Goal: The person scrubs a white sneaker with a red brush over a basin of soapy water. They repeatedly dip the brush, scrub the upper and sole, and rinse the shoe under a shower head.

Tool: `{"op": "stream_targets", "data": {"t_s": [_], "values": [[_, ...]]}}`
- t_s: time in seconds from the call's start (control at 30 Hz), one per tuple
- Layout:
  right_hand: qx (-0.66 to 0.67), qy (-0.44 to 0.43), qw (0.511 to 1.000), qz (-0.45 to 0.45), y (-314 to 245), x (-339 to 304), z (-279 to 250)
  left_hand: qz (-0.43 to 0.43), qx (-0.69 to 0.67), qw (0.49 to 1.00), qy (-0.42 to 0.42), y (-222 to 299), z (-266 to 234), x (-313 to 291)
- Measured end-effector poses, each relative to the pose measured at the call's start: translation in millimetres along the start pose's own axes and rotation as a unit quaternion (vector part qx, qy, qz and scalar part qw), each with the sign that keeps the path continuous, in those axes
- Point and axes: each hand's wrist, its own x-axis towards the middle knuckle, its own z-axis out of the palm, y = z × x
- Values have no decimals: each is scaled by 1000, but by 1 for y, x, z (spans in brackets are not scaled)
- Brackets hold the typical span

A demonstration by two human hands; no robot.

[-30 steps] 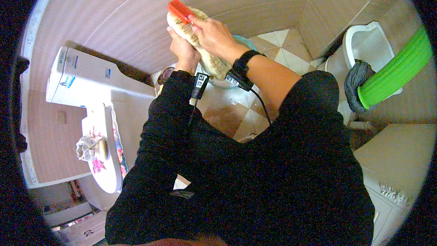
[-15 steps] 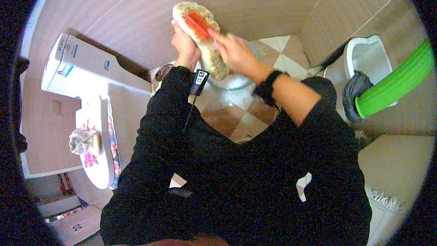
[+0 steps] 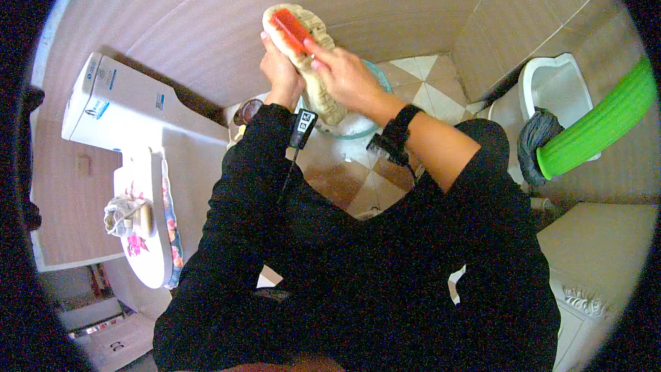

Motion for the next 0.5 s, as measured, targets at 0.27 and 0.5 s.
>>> {"op": "stream_targets", "data": {"t_s": [0.27, 0.5], "values": [[15, -8, 998, 64, -4, -4, 4, 35, 44, 998, -16, -9, -5, 0], [80, 64, 995, -5, 6, -44, 33, 91, -63, 994, 4, 7, -10, 30]]}}
